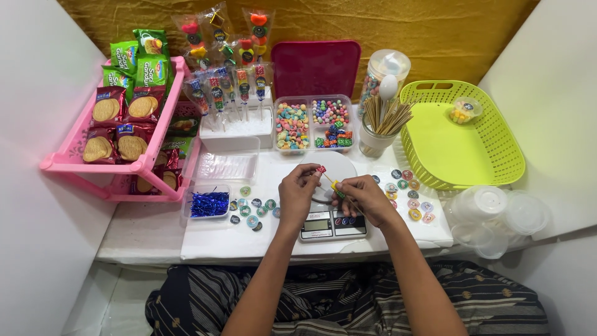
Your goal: Weighing small colorful candies on a digital scale and organizing them into containers at a packing station.
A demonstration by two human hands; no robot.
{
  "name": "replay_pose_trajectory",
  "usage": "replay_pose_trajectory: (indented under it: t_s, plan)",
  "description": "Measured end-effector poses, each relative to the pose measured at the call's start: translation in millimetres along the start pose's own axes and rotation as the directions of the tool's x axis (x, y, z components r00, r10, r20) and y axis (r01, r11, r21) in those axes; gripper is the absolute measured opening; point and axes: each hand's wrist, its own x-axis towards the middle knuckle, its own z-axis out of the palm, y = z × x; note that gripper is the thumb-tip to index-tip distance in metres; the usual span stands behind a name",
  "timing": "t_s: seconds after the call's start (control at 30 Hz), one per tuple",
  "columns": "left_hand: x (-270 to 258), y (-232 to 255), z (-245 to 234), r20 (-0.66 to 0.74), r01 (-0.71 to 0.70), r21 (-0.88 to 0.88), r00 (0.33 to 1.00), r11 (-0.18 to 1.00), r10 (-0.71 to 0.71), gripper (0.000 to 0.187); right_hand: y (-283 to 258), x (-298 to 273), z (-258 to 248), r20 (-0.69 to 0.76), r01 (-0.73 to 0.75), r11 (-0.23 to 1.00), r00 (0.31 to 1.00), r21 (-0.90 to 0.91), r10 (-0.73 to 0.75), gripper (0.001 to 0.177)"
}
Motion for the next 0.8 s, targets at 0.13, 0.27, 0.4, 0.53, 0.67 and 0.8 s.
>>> replay_pose_trajectory:
  t_s: [0.13, 0.27, 0.4, 0.53, 0.67, 0.8]
  plan:
    - [0.1, 0.6, 0.7, -0.006, -0.004, 0.002, 1.000, 1.000, 0.004, 0.022, 0.9, 0.4, 0.2, -0.008, -0.003, 1.000, 1.000, 0.005, 0.004, 0.027]
    - [1.1, -2.1, 1.5, -0.015, -0.023, -0.001, 1.000, 1.000, 0.023, 0.022, -0.4, 0.3, 1.0, -0.012, 0.000, 1.000, 1.000, 0.003, 0.000, 0.026]
    - [-0.3, -1.7, 2.5, -0.030, -0.029, 0.006, 0.999, 1.000, 0.029, 0.023, 0.1, 0.2, -0.6, -0.006, -0.010, 1.000, 1.000, 0.008, 0.010, 0.026]
    - [-2.0, 1.6, 3.3, -0.030, -0.030, 0.005, 0.999, 1.000, 0.030, 0.023, -0.7, -0.3, 0.3, -0.012, -0.011, 1.000, 1.000, 0.004, 0.011, 0.026]
    - [-3.0, 1.8, 2.9, -0.026, -0.035, 0.024, 0.999, 0.999, 0.035, 0.022, -0.2, -0.7, 0.4, -0.012, -0.003, 1.000, 1.000, 0.004, 0.003, 0.026]
    - [-1.9, -0.4, 2.3, -0.023, -0.050, 0.033, 0.998, 0.998, 0.050, 0.022, 0.6, 0.7, 0.0, -0.008, -0.002, 1.000, 1.000, 0.001, 0.002, 0.026]
